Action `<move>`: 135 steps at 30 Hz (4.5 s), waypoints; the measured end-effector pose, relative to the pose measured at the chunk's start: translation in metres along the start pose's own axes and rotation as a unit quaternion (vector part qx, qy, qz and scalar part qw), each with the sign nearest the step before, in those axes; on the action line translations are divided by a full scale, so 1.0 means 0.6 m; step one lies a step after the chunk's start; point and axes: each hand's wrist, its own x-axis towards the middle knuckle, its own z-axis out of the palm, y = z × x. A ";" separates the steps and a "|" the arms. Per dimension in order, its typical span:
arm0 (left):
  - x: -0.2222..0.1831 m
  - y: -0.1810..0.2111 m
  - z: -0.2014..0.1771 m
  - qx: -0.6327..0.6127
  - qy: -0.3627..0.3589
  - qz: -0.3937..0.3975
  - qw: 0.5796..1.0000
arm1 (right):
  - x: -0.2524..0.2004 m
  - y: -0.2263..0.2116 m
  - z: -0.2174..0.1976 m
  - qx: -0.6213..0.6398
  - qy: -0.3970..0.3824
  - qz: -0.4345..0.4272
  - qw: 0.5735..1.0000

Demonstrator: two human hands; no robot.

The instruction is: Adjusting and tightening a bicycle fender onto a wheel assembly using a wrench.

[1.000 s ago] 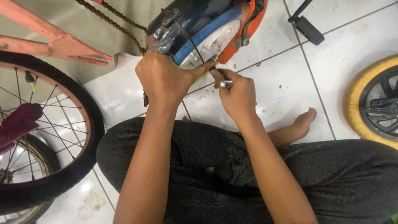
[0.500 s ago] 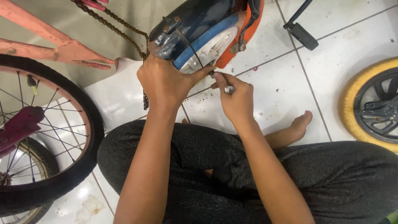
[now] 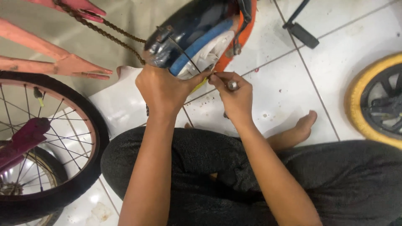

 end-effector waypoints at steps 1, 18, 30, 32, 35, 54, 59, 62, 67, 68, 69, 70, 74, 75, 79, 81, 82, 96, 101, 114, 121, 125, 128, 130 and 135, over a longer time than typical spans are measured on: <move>-0.002 0.001 -0.004 0.000 -0.008 0.003 1.000 | -0.006 -0.004 -0.003 0.002 0.006 0.006 1.000; -0.012 0.015 -0.009 0.041 -0.031 -0.030 0.998 | -0.015 -0.035 -0.017 -0.069 0.015 -0.068 0.995; -0.014 0.003 -0.005 0.027 -0.022 -0.011 0.999 | 0.002 -0.014 -0.064 -0.257 -0.037 -0.032 0.965; -0.009 0.010 -0.004 0.025 -0.018 -0.010 0.999 | 0.011 0.004 -0.065 -0.315 -0.066 -0.040 0.946; -0.009 0.005 -0.008 0.020 -0.016 -0.004 1.000 | 0.017 0.035 -0.055 -0.380 -0.112 -0.027 0.918; -0.009 0.000 -0.012 0.087 0.026 0.124 0.988 | -0.009 0.056 -0.074 -0.438 -0.202 -0.203 0.852; -0.008 0.006 -0.020 0.062 0.011 0.099 0.993 | -0.010 0.141 -0.052 -0.449 -0.227 -0.165 0.848; -0.018 -0.002 -0.013 0.068 0.015 0.073 0.995 | -0.022 0.137 -0.048 -0.433 -0.223 -0.162 0.858; -0.016 -0.002 -0.015 0.059 0.048 0.074 0.994 | -0.043 0.079 -0.032 -0.392 -0.211 -0.138 0.885; -0.018 -0.001 -0.017 0.056 0.027 0.052 0.997 | -0.044 0.074 -0.032 -0.338 -0.192 -0.113 0.914; -0.020 0.001 -0.017 0.053 0.005 0.030 0.998 | -0.043 0.070 -0.033 -0.283 -0.171 -0.087 0.940; -0.020 -0.001 -0.019 0.052 0.007 0.029 0.998 | -0.045 0.047 -0.034 -0.285 -0.171 -0.088 0.939; -0.020 0.009 -0.026 0.034 0.018 0.066 0.997 | -0.041 -0.026 -0.059 -0.071 -0.103 -0.041 0.991; -0.020 0.015 -0.031 0.015 0.014 0.072 0.997 | -0.039 -0.040 -0.068 0.027 -0.094 -0.027 0.995; -0.017 0.026 -0.027 0.043 -0.015 0.011 0.999 | -0.050 -0.044 -0.071 0.113 -0.098 0.049 0.988; -0.018 0.017 -0.026 0.032 -0.038 -0.004 0.999 | -0.049 -0.033 -0.071 0.270 -0.100 0.185 0.939; -0.016 0.025 -0.031 0.034 -0.038 -0.001 0.999 | -0.047 -0.026 -0.076 0.273 -0.100 0.185 0.939; -0.016 0.086 -0.064 0.016 -0.105 -0.044 0.993 | -0.061 -0.151 -0.100 -0.098 0.014 -0.052 0.994; -0.035 0.082 -0.060 0.024 -0.101 -0.041 0.994 | 0.000 -0.158 -0.090 -0.209 0.046 -0.226 0.950; -0.057 0.066 -0.054 0.042 -0.034 0.057 0.997 | 0.070 -0.252 -0.046 -0.268 0.128 -0.340 0.892; -0.070 0.078 -0.065 0.015 -0.046 0.029 0.998 | 0.053 -0.240 -0.055 -0.292 0.115 -0.355 0.881; -0.100 0.095 -0.048 -0.002 -0.019 0.012 1.000 | 0.016 -0.237 -0.076 -0.351 0.105 -0.267 0.891; -0.124 0.104 -0.037 0.006 -0.026 -0.004 1.000 | -0.005 -0.219 -0.093 -0.341 0.113 -0.272 0.893; -0.147 0.100 -0.021 0.000 -0.014 -0.008 1.000 | -0.017 -0.201 -0.106 -0.335 0.121 -0.281 0.891; -0.209 0.079 0.018 0.121 0.027 0.108 0.986 | -0.041 -0.152 -0.151 -0.337 0.156 -0.263 0.891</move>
